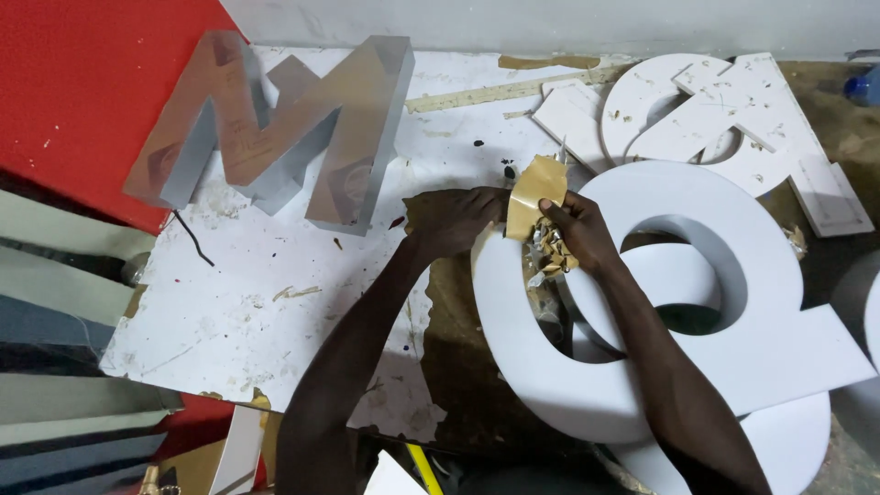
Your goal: The person is peeling protective film from large 3D letters and arranging them on a workbench in a sign shop.
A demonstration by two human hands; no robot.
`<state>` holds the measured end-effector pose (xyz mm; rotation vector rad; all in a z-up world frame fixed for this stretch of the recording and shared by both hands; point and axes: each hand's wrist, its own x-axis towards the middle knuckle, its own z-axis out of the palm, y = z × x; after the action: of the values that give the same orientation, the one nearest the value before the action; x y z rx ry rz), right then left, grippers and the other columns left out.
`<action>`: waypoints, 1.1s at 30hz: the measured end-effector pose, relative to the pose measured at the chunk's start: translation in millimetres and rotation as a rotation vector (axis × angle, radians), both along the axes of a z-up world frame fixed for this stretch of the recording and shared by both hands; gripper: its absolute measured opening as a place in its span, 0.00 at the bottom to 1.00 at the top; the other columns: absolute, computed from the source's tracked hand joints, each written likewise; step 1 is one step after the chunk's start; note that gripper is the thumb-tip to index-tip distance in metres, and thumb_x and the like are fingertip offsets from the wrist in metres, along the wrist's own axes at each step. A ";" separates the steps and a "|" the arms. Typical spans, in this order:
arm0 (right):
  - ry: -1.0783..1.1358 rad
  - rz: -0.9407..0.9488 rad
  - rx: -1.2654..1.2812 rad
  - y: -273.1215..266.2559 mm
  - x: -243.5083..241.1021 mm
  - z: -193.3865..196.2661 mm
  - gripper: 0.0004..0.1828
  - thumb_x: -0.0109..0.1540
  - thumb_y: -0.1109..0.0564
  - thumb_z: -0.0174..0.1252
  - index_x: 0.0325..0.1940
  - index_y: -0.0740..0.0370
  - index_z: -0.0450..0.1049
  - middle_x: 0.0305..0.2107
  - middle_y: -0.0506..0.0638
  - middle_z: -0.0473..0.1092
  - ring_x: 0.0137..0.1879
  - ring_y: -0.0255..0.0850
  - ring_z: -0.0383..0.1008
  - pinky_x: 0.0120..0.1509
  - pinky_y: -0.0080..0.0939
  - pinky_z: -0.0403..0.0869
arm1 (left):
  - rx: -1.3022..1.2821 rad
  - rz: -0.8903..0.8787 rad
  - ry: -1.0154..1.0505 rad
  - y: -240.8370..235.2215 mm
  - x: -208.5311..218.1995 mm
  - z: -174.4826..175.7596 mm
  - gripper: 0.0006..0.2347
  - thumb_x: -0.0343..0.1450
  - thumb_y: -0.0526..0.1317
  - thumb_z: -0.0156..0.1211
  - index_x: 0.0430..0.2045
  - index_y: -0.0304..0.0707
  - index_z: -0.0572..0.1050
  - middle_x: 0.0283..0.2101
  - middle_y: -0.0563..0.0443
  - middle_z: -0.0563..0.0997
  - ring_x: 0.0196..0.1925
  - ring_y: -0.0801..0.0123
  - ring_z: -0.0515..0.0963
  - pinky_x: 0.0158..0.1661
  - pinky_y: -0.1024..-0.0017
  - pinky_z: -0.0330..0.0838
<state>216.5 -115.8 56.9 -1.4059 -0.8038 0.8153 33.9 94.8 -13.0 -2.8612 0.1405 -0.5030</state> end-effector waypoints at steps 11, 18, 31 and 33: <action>-0.133 0.031 -0.035 0.0 10.1 -13.5 0.20 0.75 0.48 0.71 0.34 0.61 0.77 0.20 0.47 0.64 0.31 0.36 0.65 0.43 0.40 0.65 | -0.166 0.068 -0.070 -18.4 -30.1 22.4 0.07 0.82 0.30 0.54 0.53 0.36 0.74 0.50 0.42 0.77 0.53 0.50 0.81 0.41 0.61 0.78; -0.161 0.050 -0.018 -5.4 1.5 -2.2 0.18 0.75 0.51 0.70 0.34 0.61 0.76 0.19 0.48 0.64 0.31 0.36 0.66 0.44 0.39 0.66 | -0.203 0.131 -0.003 -20.2 -44.5 30.0 0.06 0.83 0.34 0.54 0.53 0.36 0.73 0.51 0.42 0.77 0.51 0.52 0.81 0.40 0.61 0.78; -0.200 0.123 0.025 -5.5 -2.4 14.9 0.14 0.76 0.52 0.67 0.44 0.66 0.82 0.20 0.51 0.67 0.30 0.38 0.66 0.44 0.43 0.68 | -0.103 0.141 -0.123 -28.9 -61.3 37.8 0.03 0.81 0.29 0.52 0.44 0.36 0.73 0.44 0.42 0.75 0.46 0.52 0.82 0.43 0.61 0.80; -0.204 0.122 0.016 -6.8 0.1 1.2 0.14 0.76 0.52 0.68 0.42 0.65 0.81 0.20 0.51 0.66 0.31 0.38 0.66 0.43 0.43 0.67 | -0.098 0.164 -0.109 -36.2 -67.6 44.0 0.04 0.79 0.28 0.53 0.44 0.35 0.74 0.44 0.42 0.76 0.46 0.52 0.81 0.44 0.60 0.80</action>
<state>216.5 -122.6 58.1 -1.4525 -1.0593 0.7636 -33.7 58.6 31.0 -2.8975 -0.1407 -0.6460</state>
